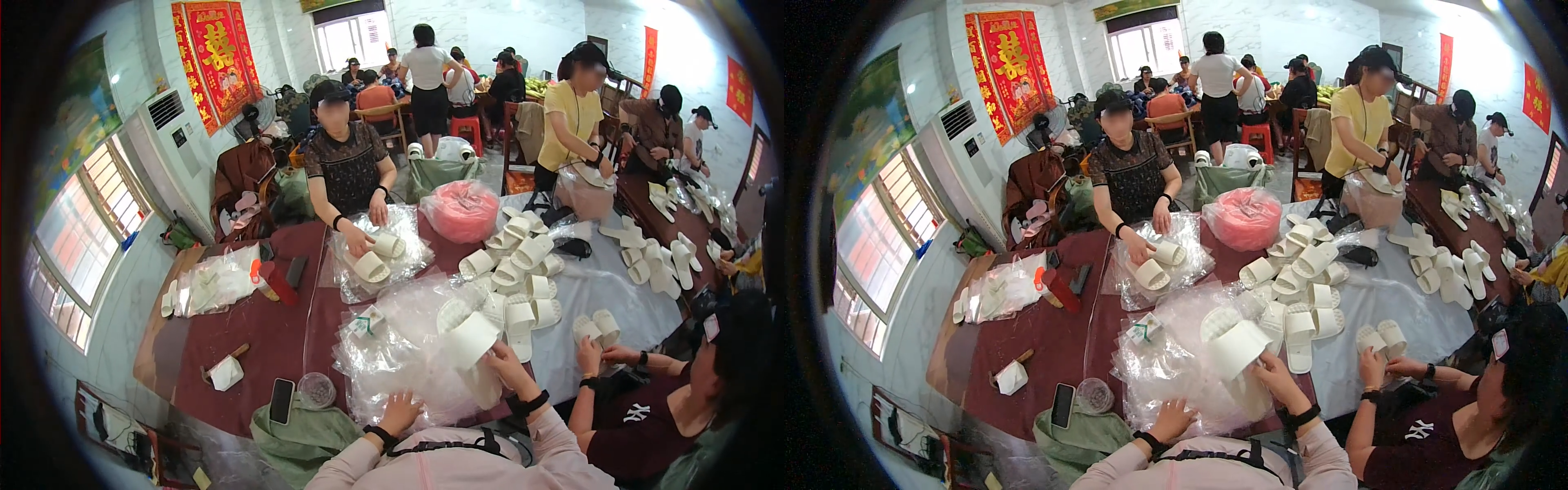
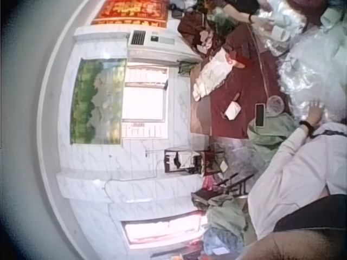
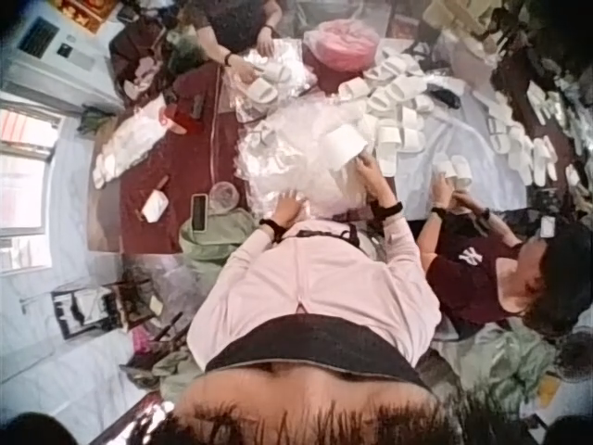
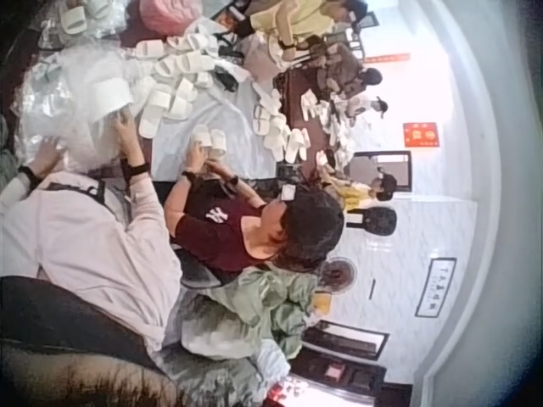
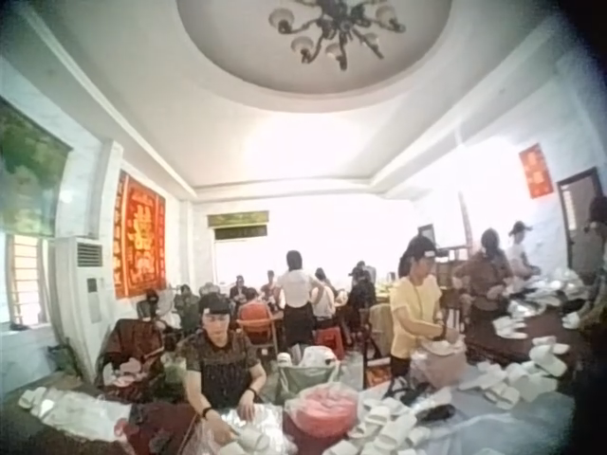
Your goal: Packing white slippers into plastic bags at a manufacturing facility.
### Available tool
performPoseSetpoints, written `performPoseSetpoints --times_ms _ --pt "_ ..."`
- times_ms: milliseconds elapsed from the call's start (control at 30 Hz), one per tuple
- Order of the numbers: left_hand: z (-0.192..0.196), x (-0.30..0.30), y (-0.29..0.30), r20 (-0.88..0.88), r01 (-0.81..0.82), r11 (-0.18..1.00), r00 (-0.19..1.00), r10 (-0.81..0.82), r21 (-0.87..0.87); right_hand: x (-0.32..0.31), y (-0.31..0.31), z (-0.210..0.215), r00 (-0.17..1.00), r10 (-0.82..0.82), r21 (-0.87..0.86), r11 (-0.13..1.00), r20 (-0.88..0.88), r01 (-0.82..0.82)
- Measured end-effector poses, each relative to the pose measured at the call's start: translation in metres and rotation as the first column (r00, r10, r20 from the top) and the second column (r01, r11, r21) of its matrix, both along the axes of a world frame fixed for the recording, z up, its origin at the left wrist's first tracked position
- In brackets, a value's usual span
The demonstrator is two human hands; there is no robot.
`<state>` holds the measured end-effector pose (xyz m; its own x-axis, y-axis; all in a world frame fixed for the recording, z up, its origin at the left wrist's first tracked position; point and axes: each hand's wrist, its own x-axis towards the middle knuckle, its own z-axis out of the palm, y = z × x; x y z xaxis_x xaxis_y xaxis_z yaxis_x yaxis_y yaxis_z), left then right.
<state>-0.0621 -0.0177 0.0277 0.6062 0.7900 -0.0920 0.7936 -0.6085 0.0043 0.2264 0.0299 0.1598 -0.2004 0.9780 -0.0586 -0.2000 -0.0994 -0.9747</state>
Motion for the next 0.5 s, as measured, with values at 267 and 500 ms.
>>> performPoseSetpoints --times_ms 267,500 --pt "0.039 0.004 0.039 0.095 -0.130 0.742 0.963 0.254 -0.658 0.004 -0.032 0.027 0.815 0.579 -0.294 0.774 -0.029 -0.561" --pt "0.067 0.007 0.052 0.586 -0.203 0.954 0.755 0.295 -0.218 0.007 -0.043 0.016 0.767 0.634 -0.244 0.731 -0.104 -0.637"
